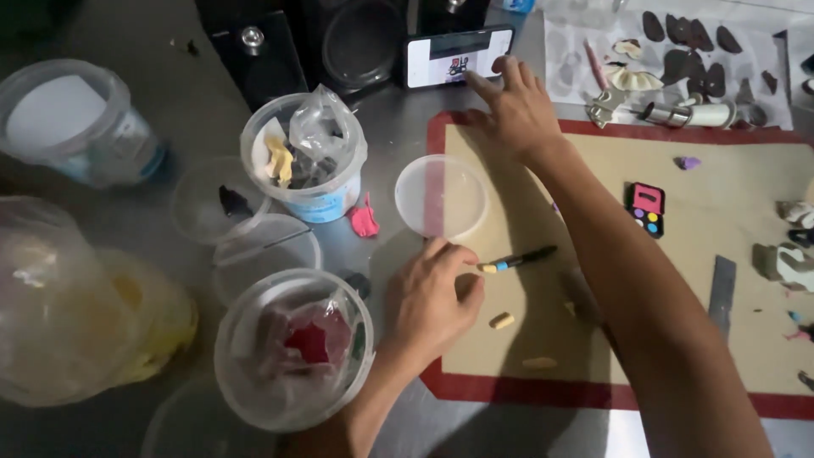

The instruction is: The person rolls small pieces of fondant into cylinders on a silicone mat, cuts a piece with a small knife, and shapes and details the pieces using a black fondant shaping tool, working one piece at a time on the mat.

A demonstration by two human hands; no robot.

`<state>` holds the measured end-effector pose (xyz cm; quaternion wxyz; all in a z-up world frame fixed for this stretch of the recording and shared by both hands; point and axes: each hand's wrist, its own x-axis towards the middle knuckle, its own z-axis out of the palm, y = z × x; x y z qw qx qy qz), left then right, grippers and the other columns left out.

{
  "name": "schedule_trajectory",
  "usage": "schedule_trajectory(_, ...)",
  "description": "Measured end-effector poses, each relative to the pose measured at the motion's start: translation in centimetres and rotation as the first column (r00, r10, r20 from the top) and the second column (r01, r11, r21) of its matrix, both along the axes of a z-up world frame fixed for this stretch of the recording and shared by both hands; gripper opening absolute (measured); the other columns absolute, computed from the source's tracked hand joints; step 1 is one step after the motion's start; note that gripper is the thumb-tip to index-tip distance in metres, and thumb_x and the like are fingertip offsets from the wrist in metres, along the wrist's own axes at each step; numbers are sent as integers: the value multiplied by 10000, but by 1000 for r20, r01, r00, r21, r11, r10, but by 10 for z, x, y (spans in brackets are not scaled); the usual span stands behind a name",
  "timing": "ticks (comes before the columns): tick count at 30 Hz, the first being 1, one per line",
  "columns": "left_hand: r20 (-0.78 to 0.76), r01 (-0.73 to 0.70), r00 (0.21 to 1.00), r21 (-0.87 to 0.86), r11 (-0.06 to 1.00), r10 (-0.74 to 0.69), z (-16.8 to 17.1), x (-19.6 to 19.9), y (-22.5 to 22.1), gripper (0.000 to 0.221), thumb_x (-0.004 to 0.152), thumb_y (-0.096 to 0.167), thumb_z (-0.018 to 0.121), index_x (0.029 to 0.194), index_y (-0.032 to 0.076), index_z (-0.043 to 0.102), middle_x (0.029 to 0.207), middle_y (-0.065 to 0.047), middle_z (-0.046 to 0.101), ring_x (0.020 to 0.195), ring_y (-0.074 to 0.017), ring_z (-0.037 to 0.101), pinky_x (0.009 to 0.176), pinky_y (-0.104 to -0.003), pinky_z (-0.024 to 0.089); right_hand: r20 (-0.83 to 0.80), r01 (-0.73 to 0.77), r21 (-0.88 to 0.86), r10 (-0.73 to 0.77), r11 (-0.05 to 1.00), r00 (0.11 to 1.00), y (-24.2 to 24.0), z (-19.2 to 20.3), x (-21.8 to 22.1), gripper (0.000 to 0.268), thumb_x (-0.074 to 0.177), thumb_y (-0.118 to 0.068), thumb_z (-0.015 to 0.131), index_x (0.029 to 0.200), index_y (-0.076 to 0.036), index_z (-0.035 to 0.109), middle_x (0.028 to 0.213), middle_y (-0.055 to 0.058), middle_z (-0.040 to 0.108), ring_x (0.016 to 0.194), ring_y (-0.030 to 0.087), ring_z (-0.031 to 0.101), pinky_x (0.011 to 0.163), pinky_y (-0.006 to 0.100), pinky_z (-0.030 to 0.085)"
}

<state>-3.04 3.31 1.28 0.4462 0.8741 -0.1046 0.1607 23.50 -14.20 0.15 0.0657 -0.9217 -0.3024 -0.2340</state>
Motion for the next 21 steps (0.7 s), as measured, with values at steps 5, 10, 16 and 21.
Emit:
schedule_trajectory(5, -13, 16, 1000, -9, 1000, -16, -1, 3, 1, 174, 817, 205, 764, 941, 129, 669, 953, -67, 661, 887, -327, 676, 733, -470, 516, -42, 16, -34, -18, 999, 999, 12, 8, -6, 612, 958, -438, 712, 1500, -179, 595, 1292, 204, 518, 1201, 385, 478, 1015, 497, 416)
schedule_trajectory(10, 18, 20, 1000, -40, 999, -19, -5, 3, 1, 172, 818, 198, 767, 919, 121, 649, 938, -68, 658, 868, -328, 679, 725, -471, 512, -47, 6, -43, -8, 999, 999, 7, 14, -8, 614, 951, -431, 705, 1493, -159, 608, 1269, 212, 515, 1176, 392, 470, 993, 501, 406)
schedule_trajectory(16, -30, 47, 998, -51, 998, -49, -6, 3, -1, 129, 841, 214, 760, 891, 146, 662, 952, -59, 674, 869, -322, 693, 731, -467, 537, -47, -88, 44, 90, 995, 995, -29, 52, -68, 415, 987, -267, 770, 1356, -91, 701, 1255, 170, 581, 1133, 377, 529, 976, 485, 455)
schedule_trajectory(21, -30, 85, 996, 59, 995, -83, 6, 5, 0, 260, 809, 259, 768, 1043, 159, 713, 1060, -66, 678, 890, -356, 681, 718, -493, 523, -52, -254, 91, 260, 963, 964, -57, 77, -153, 398, 947, -165, 791, 1318, -61, 690, 1264, 176, 577, 1185, 381, 562, 1022, 487, 486)
